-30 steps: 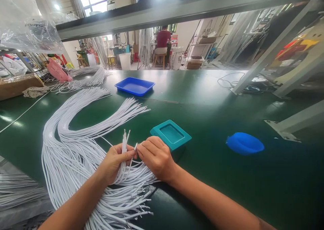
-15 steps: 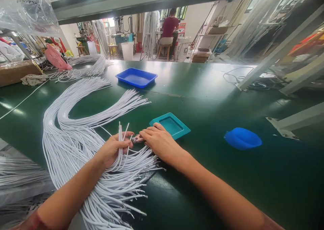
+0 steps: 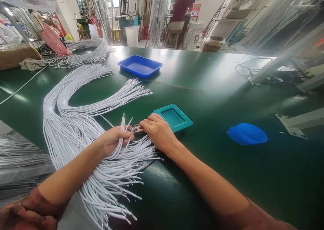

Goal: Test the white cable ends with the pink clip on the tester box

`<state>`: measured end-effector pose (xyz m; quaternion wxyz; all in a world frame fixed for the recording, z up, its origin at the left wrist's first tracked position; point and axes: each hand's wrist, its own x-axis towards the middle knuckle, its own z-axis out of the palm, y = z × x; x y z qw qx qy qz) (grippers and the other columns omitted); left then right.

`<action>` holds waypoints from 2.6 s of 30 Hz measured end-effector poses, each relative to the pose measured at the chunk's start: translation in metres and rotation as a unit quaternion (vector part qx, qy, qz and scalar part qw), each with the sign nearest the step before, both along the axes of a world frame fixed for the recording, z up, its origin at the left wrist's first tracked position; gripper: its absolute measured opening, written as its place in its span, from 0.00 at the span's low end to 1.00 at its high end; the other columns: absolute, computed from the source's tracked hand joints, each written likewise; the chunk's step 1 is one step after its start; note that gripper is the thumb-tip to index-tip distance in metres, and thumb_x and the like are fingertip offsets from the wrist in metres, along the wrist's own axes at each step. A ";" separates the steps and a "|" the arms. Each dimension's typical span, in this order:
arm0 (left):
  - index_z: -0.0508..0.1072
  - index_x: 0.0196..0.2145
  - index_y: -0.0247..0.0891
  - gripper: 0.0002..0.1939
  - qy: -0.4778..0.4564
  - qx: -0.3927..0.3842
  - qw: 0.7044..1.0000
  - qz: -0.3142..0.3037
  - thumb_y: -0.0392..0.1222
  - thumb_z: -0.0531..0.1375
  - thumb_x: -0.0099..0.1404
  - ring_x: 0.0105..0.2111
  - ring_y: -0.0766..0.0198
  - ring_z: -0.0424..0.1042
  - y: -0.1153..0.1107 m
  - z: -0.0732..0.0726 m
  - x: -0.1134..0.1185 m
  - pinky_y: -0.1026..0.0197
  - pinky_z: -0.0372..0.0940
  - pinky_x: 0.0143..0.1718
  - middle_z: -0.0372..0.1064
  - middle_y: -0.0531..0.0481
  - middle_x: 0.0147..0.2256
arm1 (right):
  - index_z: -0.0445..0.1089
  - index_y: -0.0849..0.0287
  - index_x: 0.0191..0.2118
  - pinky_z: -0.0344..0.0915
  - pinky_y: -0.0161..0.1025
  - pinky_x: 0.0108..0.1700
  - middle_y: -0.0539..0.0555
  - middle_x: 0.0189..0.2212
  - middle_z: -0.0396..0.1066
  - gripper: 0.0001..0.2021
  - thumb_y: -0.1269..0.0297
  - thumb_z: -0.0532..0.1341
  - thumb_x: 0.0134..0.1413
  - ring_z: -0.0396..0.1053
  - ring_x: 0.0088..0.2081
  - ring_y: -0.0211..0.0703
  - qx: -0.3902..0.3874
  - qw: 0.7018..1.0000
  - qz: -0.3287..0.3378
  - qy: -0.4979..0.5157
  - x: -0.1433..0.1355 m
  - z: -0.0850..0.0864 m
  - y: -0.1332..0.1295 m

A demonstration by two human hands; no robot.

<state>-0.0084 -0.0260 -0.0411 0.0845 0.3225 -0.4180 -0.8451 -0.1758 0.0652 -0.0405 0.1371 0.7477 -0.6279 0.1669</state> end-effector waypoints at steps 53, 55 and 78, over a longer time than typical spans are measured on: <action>0.75 0.39 0.32 0.16 0.006 -0.142 0.988 -0.053 0.44 0.61 0.55 0.26 0.69 0.61 0.005 0.024 0.008 0.66 0.57 0.27 0.67 0.43 0.34 | 0.70 0.63 0.26 0.68 0.35 0.31 0.48 0.23 0.68 0.07 0.64 0.62 0.42 0.67 0.25 0.35 0.032 0.658 0.037 -0.751 0.017 0.033 0.010; 0.76 0.38 0.34 0.15 0.005 -0.180 0.982 0.050 0.44 0.62 0.54 0.29 0.68 0.62 0.005 0.024 0.005 0.67 0.58 0.29 0.68 0.44 0.36 | 0.70 0.63 0.25 0.69 0.37 0.32 0.49 0.22 0.68 0.07 0.64 0.63 0.41 0.68 0.25 0.36 0.037 0.659 0.040 -0.750 0.016 0.032 0.010; 0.72 0.25 0.30 0.07 0.046 -0.098 0.994 0.001 0.38 0.63 0.52 0.16 0.79 0.49 0.012 0.025 0.003 0.71 0.43 0.15 0.62 0.52 0.23 | 0.68 0.58 0.43 0.60 0.33 0.32 0.47 0.25 0.64 0.19 0.65 0.66 0.40 0.63 0.27 0.32 0.134 0.557 0.114 -0.812 0.022 0.021 0.005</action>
